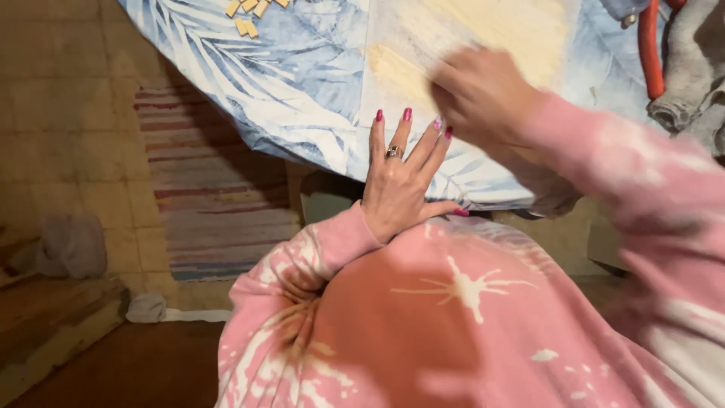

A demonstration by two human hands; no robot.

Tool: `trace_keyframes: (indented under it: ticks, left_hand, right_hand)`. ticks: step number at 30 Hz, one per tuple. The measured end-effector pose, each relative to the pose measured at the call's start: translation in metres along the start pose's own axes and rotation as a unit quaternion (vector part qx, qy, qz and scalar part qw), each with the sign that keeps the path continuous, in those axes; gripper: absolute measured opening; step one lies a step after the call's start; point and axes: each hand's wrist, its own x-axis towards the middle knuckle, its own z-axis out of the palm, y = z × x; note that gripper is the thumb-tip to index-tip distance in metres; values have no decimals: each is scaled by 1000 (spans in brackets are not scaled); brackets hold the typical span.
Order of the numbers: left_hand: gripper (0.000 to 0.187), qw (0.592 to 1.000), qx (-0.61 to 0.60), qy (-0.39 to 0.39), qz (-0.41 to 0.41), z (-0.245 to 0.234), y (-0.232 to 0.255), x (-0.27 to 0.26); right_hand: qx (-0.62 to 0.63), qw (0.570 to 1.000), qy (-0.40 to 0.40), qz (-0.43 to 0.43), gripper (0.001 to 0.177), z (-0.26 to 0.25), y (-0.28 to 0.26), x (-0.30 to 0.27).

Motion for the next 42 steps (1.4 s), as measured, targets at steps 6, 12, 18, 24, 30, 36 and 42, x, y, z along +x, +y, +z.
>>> trace_keyframes:
  ticks: [6,12,18,24,30,36,42]
  left_hand:
    - [106,1000,-1,-3,-26,-3,6,0]
    - [109,1000,10,-16,3,0,-3,-2]
    - [109,1000,12,3,-2,5,1,-3]
    - [108,1000,12,-17,-23,1,5,-4]
    - [109,1000,-6,-8,-3,-15,6,1]
    - [83,995,-42,74,-48,-44,22,20]
    - [54,975,-176,129,-46,-52,28,23]
  right_hand:
    - [9,992,75,-105,10,16,6,37]
    - [-7,1000,-13,1,7,-35,-6,-78]
    - [-28,1000,3,-12,9,8,6,17]
    - [-44,989,57,-127,13,16,23,27]
    - [-84,994,-71,7,15,-48,-2,-104]
    - [234,962,113,87,9,-39,-37,-99]
    - [314,923,179,134,19,-23,-67,-90]
